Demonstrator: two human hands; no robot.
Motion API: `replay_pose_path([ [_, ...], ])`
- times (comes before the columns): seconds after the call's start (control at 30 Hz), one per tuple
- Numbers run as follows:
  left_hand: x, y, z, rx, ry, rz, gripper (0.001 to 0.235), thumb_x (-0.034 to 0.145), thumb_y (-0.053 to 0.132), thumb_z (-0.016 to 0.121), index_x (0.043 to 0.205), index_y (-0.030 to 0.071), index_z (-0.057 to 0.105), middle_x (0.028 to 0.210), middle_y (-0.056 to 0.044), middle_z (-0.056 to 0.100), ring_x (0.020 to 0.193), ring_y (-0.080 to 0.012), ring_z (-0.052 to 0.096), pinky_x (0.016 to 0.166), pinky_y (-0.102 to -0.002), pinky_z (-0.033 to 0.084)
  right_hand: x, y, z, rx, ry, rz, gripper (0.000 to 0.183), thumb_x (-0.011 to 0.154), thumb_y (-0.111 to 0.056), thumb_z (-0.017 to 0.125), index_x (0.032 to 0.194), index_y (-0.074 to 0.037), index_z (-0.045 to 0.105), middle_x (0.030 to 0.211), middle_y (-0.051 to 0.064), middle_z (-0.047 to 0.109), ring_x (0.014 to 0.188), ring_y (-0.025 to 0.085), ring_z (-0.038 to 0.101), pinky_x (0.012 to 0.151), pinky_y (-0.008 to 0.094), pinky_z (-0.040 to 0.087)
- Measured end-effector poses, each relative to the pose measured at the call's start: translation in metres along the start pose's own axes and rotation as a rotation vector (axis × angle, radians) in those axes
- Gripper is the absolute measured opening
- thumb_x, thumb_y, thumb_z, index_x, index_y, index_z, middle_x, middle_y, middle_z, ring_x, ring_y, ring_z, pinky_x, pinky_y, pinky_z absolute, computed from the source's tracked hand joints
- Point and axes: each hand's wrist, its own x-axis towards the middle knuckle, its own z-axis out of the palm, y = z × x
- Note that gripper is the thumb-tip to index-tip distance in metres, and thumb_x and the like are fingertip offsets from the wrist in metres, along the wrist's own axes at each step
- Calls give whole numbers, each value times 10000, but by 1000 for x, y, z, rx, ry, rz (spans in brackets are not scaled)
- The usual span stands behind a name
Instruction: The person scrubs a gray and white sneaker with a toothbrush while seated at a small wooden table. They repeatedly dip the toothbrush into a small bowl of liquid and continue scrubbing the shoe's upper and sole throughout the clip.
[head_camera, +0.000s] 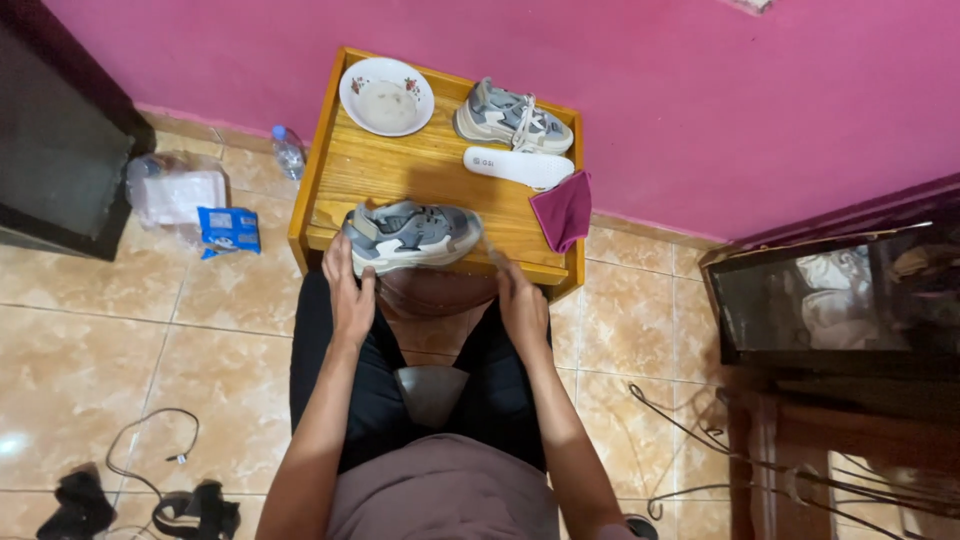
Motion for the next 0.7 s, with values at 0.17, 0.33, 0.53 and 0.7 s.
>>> replay_pose_path([
  [0.17, 0, 0, -2, -12, -19, -19, 664, 1013, 117, 508, 1620, 123, 239, 1598, -141, 235, 1503, -378, 181, 1237, -563, 186, -22, -13, 13, 45, 21, -40, 301, 1054, -303, 532, 1324, -263, 659, 1063, 205, 754, 1006, 412, 712, 840, 549, 570],
  [0.33, 0, 8, -5, -7, -23, -10, 668, 1013, 107, 518, 1619, 113, 239, 1598, -138, 243, 1501, -368, 197, 1234, -562, 192, -33, -17, 24, 154, 119, -47, 330, 1067, -209, 535, 1385, -212, 624, 1146, 214, 742, 1059, 420, 695, 880, 555, 569],
  [0.53, -3, 15, -5, -2, -38, -30, 827, 945, 185, 679, 1621, 104, 209, 1588, -151, 222, 1490, -412, 181, 1212, -592, 220, -26, 0, 39, 229, 100, -2, 277, 1082, -205, 510, 1320, -117, 622, 1110, 293, 723, 1027, 478, 689, 859, 605, 567],
  [0.7, -1, -10, 5, 154, 69, 195, 914, 836, 269, 830, 1569, 103, 311, 1433, -164, 328, 1280, -437, 339, 1063, -618, 360, -62, -59, 38, 390, -40, -9, 297, 1108, -242, 449, 1365, -155, 569, 1132, 221, 742, 1065, 380, 712, 892, 498, 603],
])
